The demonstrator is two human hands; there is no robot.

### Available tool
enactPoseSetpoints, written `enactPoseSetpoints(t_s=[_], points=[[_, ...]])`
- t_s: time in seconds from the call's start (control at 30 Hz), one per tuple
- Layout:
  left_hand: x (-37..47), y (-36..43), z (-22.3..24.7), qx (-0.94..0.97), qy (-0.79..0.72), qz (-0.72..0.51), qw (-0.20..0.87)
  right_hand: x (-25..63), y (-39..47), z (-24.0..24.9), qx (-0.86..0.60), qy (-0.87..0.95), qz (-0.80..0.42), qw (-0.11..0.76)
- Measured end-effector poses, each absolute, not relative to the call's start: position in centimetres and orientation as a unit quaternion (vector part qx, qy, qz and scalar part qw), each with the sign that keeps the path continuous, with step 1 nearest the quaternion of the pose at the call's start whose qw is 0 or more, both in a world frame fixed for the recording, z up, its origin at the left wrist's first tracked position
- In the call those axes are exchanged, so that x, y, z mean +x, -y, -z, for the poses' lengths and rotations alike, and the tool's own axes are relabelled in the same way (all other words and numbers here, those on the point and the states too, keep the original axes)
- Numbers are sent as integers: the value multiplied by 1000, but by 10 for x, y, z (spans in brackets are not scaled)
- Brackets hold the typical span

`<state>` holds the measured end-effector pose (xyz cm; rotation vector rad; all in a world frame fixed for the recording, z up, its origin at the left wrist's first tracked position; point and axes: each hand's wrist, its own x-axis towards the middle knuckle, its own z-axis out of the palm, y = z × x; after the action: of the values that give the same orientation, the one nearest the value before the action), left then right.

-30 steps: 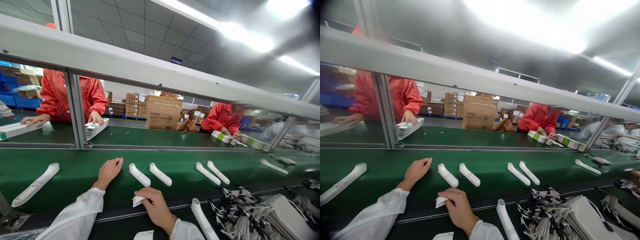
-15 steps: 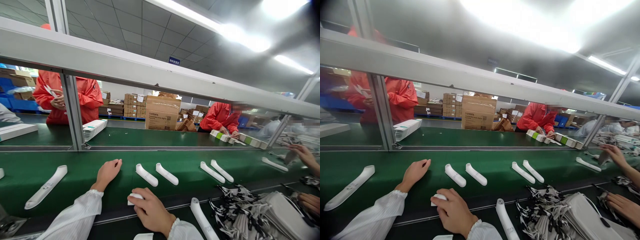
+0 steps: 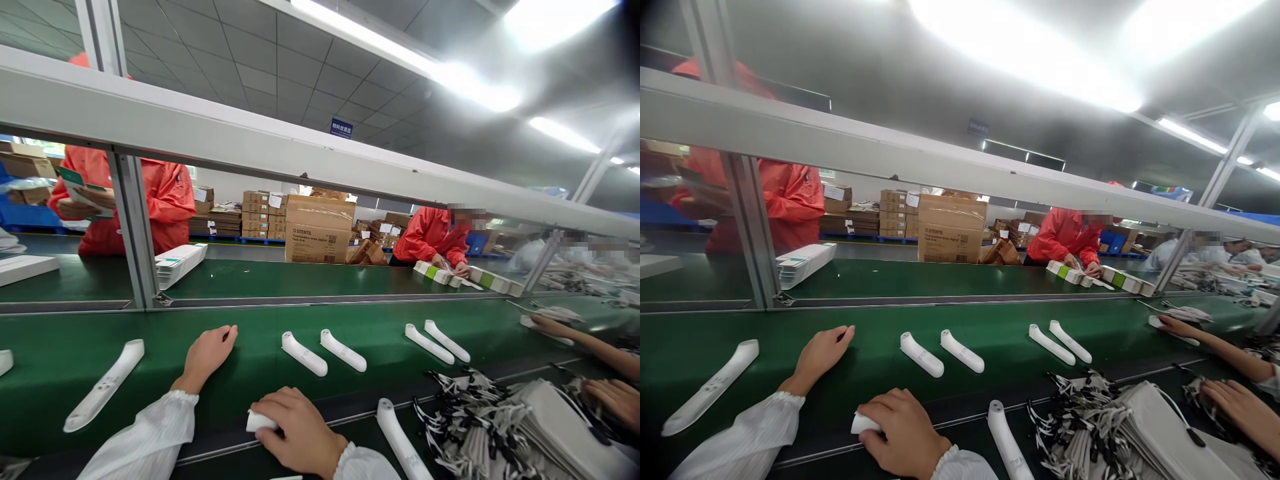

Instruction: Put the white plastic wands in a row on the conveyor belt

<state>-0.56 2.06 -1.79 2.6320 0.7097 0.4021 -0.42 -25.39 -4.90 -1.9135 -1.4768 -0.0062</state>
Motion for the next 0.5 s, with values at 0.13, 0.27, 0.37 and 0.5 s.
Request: enactPoseSetpoints(t_s=[0.13,0.27,0.37,0.5], points=[[-6,-20,16,937,-253,-142,194,-4,253,51,-732,570,16,373],[-5,-20,15,936,-258,-140,194,-4,253,51,-739,561,4,372],[-5,-22,17,936,-258,-139,196,-3,253,52,-745,556,-1,368],[-4,-25,18,937,-253,-132,201,-3,254,51,-742,560,-2,369]])
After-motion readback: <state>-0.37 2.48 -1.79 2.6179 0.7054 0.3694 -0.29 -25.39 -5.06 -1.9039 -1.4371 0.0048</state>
